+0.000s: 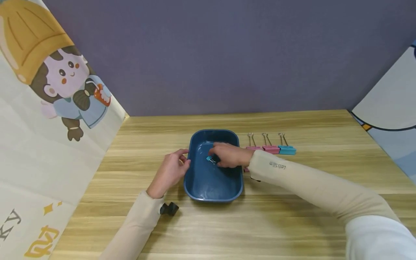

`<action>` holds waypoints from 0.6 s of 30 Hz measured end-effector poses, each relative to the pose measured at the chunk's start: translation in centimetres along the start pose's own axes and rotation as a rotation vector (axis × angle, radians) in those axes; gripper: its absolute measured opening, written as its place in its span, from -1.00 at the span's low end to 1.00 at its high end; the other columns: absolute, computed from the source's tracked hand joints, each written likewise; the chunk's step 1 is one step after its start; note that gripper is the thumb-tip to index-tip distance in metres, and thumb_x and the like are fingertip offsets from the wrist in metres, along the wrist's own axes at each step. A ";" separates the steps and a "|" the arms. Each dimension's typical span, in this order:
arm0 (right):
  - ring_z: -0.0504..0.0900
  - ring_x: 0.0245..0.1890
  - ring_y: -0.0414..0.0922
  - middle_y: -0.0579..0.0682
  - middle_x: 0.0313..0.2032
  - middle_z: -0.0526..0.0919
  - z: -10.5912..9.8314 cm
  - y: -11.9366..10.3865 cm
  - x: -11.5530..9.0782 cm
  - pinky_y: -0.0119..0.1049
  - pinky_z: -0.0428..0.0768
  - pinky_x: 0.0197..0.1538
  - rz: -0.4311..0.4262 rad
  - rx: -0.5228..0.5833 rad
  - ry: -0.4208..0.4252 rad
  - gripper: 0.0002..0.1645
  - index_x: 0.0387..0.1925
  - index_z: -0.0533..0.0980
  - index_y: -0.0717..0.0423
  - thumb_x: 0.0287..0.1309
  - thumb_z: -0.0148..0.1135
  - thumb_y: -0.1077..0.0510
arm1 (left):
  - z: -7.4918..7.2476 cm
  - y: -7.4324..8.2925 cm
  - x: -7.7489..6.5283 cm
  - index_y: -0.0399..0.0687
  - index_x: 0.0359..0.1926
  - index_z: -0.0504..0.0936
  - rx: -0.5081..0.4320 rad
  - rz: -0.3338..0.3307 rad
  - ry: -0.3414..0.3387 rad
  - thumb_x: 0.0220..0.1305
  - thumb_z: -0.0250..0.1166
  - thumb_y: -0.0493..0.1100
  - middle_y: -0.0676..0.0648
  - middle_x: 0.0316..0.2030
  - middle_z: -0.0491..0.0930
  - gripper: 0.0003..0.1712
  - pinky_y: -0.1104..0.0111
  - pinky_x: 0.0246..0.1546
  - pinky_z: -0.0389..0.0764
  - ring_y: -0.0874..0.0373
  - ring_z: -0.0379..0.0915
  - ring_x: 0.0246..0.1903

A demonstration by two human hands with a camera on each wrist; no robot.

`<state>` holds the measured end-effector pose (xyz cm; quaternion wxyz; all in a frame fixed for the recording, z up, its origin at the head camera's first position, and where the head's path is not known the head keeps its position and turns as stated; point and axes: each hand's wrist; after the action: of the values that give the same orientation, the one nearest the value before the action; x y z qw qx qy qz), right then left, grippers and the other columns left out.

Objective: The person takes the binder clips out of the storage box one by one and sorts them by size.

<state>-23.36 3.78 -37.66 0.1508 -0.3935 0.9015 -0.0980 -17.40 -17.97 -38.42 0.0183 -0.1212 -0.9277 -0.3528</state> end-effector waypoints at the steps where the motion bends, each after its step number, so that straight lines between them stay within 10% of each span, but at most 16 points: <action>1: 0.48 -0.06 -0.06 0.10 -0.04 0.51 0.0 0.0 0.1 -0.17 0.45 0.08 -0.002 -0.003 0.002 -0.51 0.07 0.51 0.22 0.06 0.35 0.26 | 0.0 0.0 0.0 -0.33 0.08 0.52 0.000 0.004 0.001 0.22 0.24 -0.30 -0.07 -0.43 0.53 -0.61 0.40 -0.61 0.49 0.21 0.44 -0.58; 18: 0.49 -0.18 -0.11 -0.02 -0.21 0.52 0.7 -0.6 1.3 -0.24 0.47 -0.03 -0.039 -0.017 0.000 -0.69 -0.13 0.60 0.14 0.02 0.39 0.22 | -0.1 0.1 0.0 -0.31 0.10 0.52 0.002 -0.018 -0.009 0.22 0.23 -0.30 -0.07 -0.43 0.53 -0.60 0.39 -0.62 0.48 0.21 0.44 -0.58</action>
<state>-23.55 2.36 -38.34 0.1455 -0.4125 0.8944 -0.0931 -17.36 -17.97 -38.33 0.0108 -0.1145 -0.9291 -0.3515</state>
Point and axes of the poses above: each hand's wrist, its own x-axis towards the middle knuckle, its own z-axis out of the palm, y = z × x
